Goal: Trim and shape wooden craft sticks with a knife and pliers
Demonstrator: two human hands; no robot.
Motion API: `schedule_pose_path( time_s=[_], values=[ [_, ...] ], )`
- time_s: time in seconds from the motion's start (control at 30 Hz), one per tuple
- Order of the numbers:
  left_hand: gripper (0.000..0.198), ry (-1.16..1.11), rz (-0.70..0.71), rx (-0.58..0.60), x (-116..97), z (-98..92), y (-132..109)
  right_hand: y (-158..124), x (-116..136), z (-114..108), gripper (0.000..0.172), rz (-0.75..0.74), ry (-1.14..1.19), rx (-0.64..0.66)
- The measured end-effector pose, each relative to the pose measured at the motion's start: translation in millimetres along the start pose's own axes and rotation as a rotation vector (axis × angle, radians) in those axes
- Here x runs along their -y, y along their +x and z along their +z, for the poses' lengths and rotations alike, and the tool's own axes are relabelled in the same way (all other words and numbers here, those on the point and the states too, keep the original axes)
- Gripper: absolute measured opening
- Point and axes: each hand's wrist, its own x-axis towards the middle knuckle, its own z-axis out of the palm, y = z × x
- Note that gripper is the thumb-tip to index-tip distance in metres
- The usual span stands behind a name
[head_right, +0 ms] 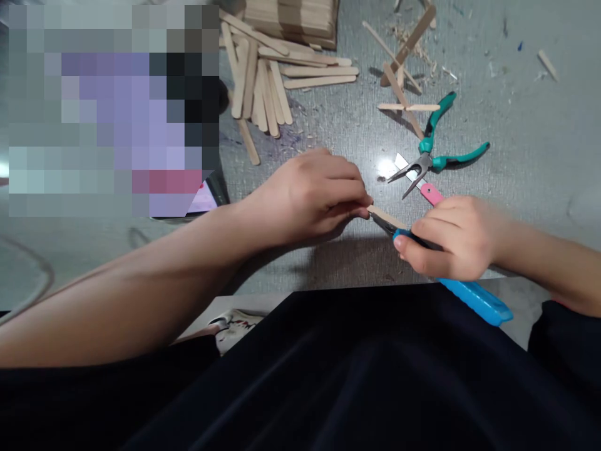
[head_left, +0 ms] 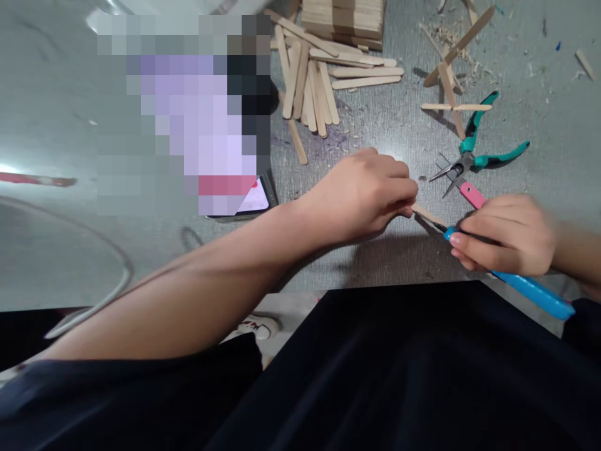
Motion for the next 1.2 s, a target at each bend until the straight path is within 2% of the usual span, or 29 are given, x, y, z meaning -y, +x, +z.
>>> schedule_pose_path(
  time_s=[0.13,0.3,0.63,0.9,1.03,1.2],
  values=[
    [0.027,0.026,0.02,-0.017,0.3,1.5,-0.8,5.0,-0.7,0.8,0.014,-0.065,0.054,-0.108],
    [0.031,0.093,0.035,0.019,-0.3,1.0,0.8,14.5,-7.0,-11.4,0.018,-0.152,0.079,-0.047],
    [0.033,0.048,0.114,0.029,5.8,0.7,-0.6,10.7,-8.4,-7.7,0.017,-0.153,0.096,-0.055],
    [0.025,0.015,0.206,-0.1,8.5,5.5,-1.9,13.1,-10.3,-2.3,0.018,-0.112,0.202,-0.085],
    [0.023,0.025,0.193,-0.103,8.1,7.0,-0.9,13.1,-9.8,-1.7,0.017,-0.109,0.187,-0.113],
    [0.027,0.05,0.168,-0.067,7.3,5.1,0.6,7.2,-12.2,1.7,0.025,-0.123,0.148,-0.13]
  ],
)
